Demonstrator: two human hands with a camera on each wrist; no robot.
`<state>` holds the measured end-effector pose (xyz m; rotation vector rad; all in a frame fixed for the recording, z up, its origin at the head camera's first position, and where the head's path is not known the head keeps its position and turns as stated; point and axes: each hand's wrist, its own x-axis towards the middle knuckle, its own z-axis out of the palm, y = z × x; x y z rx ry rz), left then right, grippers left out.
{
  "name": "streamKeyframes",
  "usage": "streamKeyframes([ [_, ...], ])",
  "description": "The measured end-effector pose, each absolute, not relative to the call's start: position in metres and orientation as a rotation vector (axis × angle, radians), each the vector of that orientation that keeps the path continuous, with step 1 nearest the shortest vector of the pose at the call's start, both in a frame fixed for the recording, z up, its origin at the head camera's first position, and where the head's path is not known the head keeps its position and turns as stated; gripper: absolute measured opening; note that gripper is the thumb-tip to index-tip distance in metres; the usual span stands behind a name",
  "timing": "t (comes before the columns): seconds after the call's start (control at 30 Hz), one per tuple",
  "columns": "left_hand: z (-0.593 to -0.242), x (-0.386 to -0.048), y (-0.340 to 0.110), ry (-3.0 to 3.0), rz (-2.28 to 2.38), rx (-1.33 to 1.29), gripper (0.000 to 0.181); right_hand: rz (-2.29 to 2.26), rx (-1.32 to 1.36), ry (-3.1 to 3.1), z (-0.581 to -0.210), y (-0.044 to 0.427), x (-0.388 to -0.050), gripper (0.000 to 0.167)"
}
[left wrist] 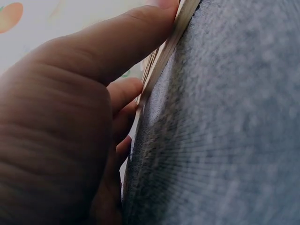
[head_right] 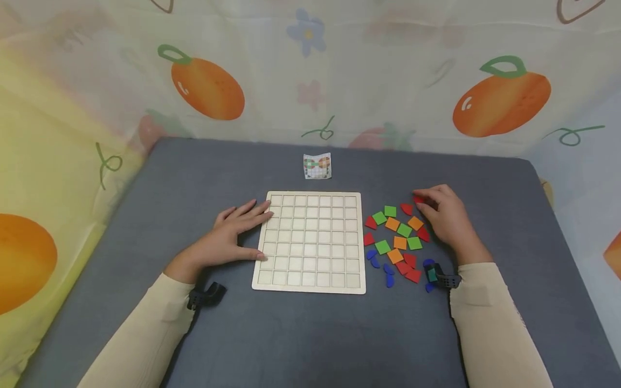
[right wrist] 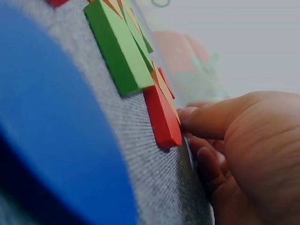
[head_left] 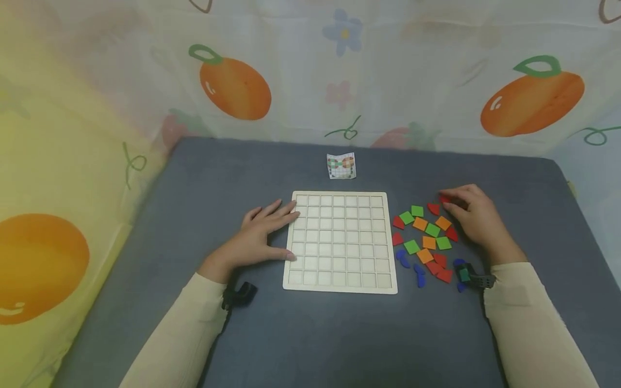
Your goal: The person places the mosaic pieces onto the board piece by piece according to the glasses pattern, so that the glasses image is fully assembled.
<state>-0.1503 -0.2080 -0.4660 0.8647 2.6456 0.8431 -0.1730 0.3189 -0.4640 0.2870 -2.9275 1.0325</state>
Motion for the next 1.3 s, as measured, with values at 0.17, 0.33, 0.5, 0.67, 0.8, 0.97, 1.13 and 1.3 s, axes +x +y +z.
streamKeyframes([
  [0.17,-0.465,-0.151,-0.207,2.655,0.829,0.867,0.105,1.005,0.14,-2.986,-0.46,0.32,-0.172,0.04],
  [0.33,-0.465,-0.15,-0.208,2.655,0.83,0.848,0.105,1.019,0.121,-2.971,-0.458,0.318,-0.172,0.029],
  [0.5,-0.464,-0.149,-0.208,2.656,0.826,0.828,0.106,1.026,0.131,-2.952,-0.457,0.317,-0.172,0.025],
  [0.67,-0.465,-0.15,-0.208,2.655,0.834,0.823,0.11,1.025,0.113,-2.953,-0.457,0.316,-0.171,0.027],
  [0.8,-0.465,-0.15,-0.208,2.654,0.834,0.803,0.115,1.049,0.075,-2.926,-0.454,0.314,-0.169,0.026],
  [0.97,-0.466,-0.15,-0.207,2.65,0.83,0.793,0.116,1.089,0.1,-2.88,-0.442,0.305,-0.164,0.031],
  [1.13,-0.465,-0.15,-0.207,2.645,0.83,0.786,0.116,1.164,0.092,-2.845,-0.424,0.285,-0.159,0.031],
  [1.3,-0.464,-0.149,-0.207,2.644,0.825,0.789,0.117,1.292,0.151,-2.793,-0.413,0.263,-0.155,0.03],
])
